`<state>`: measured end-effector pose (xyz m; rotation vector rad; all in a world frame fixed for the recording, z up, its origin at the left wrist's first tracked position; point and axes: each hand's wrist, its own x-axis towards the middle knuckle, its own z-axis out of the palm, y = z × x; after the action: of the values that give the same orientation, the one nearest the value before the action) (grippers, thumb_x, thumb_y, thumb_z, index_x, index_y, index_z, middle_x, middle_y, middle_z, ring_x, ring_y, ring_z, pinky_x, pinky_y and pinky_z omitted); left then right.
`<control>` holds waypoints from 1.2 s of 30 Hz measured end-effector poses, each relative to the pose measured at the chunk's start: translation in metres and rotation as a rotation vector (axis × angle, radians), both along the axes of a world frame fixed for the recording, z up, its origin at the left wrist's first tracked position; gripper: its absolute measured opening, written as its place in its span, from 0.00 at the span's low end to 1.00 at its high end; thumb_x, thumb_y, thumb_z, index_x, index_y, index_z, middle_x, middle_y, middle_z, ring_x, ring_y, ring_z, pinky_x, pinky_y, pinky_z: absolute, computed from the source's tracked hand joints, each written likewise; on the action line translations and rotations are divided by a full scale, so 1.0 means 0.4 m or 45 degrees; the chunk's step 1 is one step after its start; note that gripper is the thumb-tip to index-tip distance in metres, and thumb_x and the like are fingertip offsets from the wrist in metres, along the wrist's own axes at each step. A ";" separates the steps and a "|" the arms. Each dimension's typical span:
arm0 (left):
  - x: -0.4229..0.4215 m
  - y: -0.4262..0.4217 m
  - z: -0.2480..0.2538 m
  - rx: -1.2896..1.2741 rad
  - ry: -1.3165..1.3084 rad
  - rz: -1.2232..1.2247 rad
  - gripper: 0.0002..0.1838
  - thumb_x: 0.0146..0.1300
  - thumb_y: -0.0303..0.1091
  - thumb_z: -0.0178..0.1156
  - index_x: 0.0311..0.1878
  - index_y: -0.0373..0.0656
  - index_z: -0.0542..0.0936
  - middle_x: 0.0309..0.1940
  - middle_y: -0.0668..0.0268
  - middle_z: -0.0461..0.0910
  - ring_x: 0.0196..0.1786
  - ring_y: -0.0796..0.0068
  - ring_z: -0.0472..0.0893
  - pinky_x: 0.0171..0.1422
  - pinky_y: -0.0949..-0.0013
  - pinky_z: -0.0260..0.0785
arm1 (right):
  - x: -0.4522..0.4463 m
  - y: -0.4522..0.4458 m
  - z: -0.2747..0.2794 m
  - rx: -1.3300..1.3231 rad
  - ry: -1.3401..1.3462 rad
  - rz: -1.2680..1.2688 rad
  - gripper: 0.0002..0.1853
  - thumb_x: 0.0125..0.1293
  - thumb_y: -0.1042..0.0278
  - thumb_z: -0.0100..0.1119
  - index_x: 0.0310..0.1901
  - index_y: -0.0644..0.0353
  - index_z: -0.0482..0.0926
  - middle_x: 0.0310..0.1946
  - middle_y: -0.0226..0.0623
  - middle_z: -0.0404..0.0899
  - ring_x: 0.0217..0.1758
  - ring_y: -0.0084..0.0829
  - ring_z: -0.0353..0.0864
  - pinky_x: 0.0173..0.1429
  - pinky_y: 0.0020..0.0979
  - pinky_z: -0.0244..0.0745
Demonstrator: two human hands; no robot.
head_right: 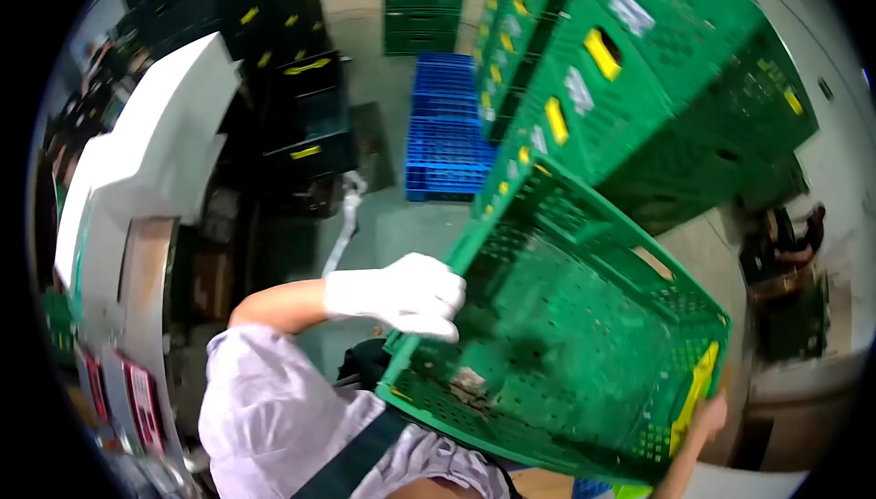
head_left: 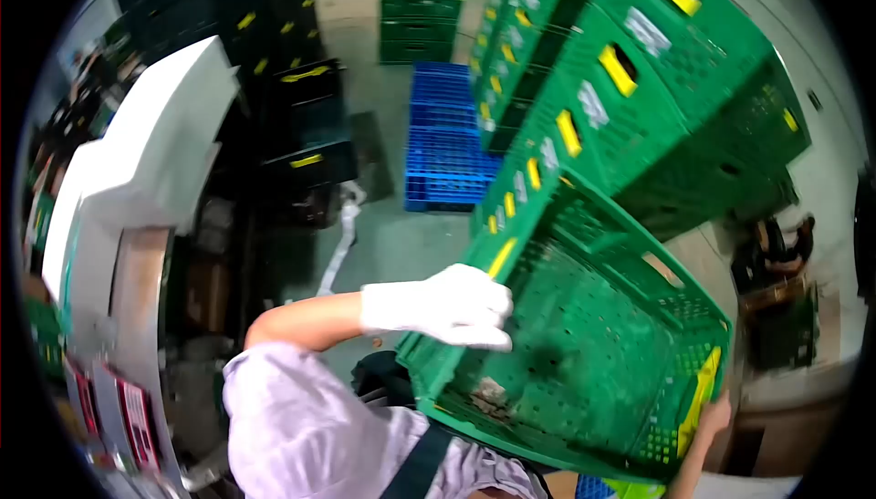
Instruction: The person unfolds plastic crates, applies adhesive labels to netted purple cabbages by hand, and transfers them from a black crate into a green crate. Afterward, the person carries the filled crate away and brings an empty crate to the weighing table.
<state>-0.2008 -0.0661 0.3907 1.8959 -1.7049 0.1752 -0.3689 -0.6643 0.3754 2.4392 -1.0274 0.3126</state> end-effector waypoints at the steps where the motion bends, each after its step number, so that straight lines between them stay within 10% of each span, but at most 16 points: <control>1: 0.019 0.017 -0.006 -0.034 0.034 0.059 0.23 0.57 0.48 0.52 0.12 0.45 0.66 0.16 0.65 0.63 0.22 0.65 0.68 0.23 0.67 0.59 | -0.002 -0.040 -0.020 -0.059 0.067 0.070 0.25 0.45 0.67 0.60 0.49 0.58 0.70 0.33 0.46 0.76 0.36 0.45 0.77 0.38 0.41 0.72; 6: 0.065 0.005 0.005 -0.311 0.725 -0.136 0.17 0.56 0.41 0.55 0.15 0.46 0.68 0.18 0.72 0.66 0.23 0.71 0.68 0.38 0.70 0.58 | 0.019 -0.014 0.001 0.138 0.068 -0.029 0.23 0.48 0.60 0.60 0.46 0.58 0.72 0.35 0.47 0.77 0.40 0.46 0.76 0.42 0.41 0.73; 11: 0.113 -0.074 -0.024 -0.103 0.091 -0.375 0.22 0.51 0.55 0.52 0.14 0.48 0.67 0.17 0.69 0.64 0.23 0.68 0.66 0.38 0.64 0.58 | -0.010 -0.097 -0.048 0.417 -0.065 0.180 0.23 0.48 0.57 0.59 0.43 0.65 0.74 0.38 0.52 0.76 0.43 0.46 0.75 0.47 0.41 0.69; 16: 0.125 -0.080 -0.019 0.096 -0.076 -0.372 0.17 0.39 0.48 0.52 0.10 0.47 0.63 0.11 0.67 0.59 0.18 0.66 0.63 0.24 0.64 0.52 | -0.049 0.009 -0.013 0.657 -0.253 -0.011 0.27 0.51 0.49 0.56 0.44 0.66 0.74 0.41 0.55 0.74 0.45 0.48 0.74 0.50 0.42 0.68; 21: 0.097 -0.099 -0.018 -0.152 -0.005 -0.357 0.28 0.60 0.57 0.38 0.14 0.44 0.60 0.13 0.66 0.61 0.18 0.65 0.63 0.28 0.65 0.56 | -0.192 0.065 0.012 0.605 -0.308 -0.187 0.23 0.51 0.49 0.56 0.43 0.58 0.77 0.39 0.52 0.76 0.45 0.47 0.74 0.52 0.41 0.69; 23: 0.089 -0.102 -0.028 -0.265 -0.183 -0.382 0.21 0.51 0.51 0.47 0.14 0.45 0.62 0.13 0.67 0.62 0.17 0.67 0.63 0.27 0.66 0.56 | -0.304 0.118 -0.001 0.562 -0.399 -0.235 0.23 0.51 0.48 0.56 0.43 0.56 0.78 0.40 0.51 0.76 0.46 0.47 0.74 0.51 0.42 0.69; 25: 0.081 -0.118 -0.008 -0.376 -0.091 -0.633 0.10 0.37 0.29 0.53 0.13 0.45 0.60 0.13 0.67 0.61 0.18 0.70 0.63 0.25 0.72 0.53 | -0.431 0.214 -0.026 0.550 -0.581 -0.309 0.25 0.49 0.48 0.57 0.38 0.65 0.76 0.41 0.52 0.75 0.47 0.50 0.73 0.50 0.42 0.70; 27: 0.109 -0.087 -0.038 -0.389 -0.156 -0.433 0.11 0.38 0.31 0.53 0.13 0.45 0.60 0.15 0.67 0.62 0.20 0.72 0.63 0.27 0.73 0.52 | -0.497 0.348 -0.056 0.574 -0.756 -0.446 0.25 0.49 0.49 0.56 0.40 0.65 0.75 0.42 0.52 0.74 0.47 0.50 0.73 0.50 0.42 0.70; 36: 0.000 -0.108 0.189 -0.342 0.033 -1.249 0.14 0.44 0.36 0.51 0.12 0.44 0.61 0.11 0.68 0.61 0.17 0.72 0.62 0.27 0.72 0.53 | -0.949 1.278 -0.191 0.542 -1.401 -1.115 0.15 0.54 0.60 0.54 0.34 0.65 0.78 0.25 0.48 0.78 0.32 0.40 0.79 0.40 0.36 0.71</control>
<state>-0.2010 -0.1095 0.4664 0.7249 -2.2428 -0.0129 -0.7485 -0.1529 0.2990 1.7251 -2.6752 1.2588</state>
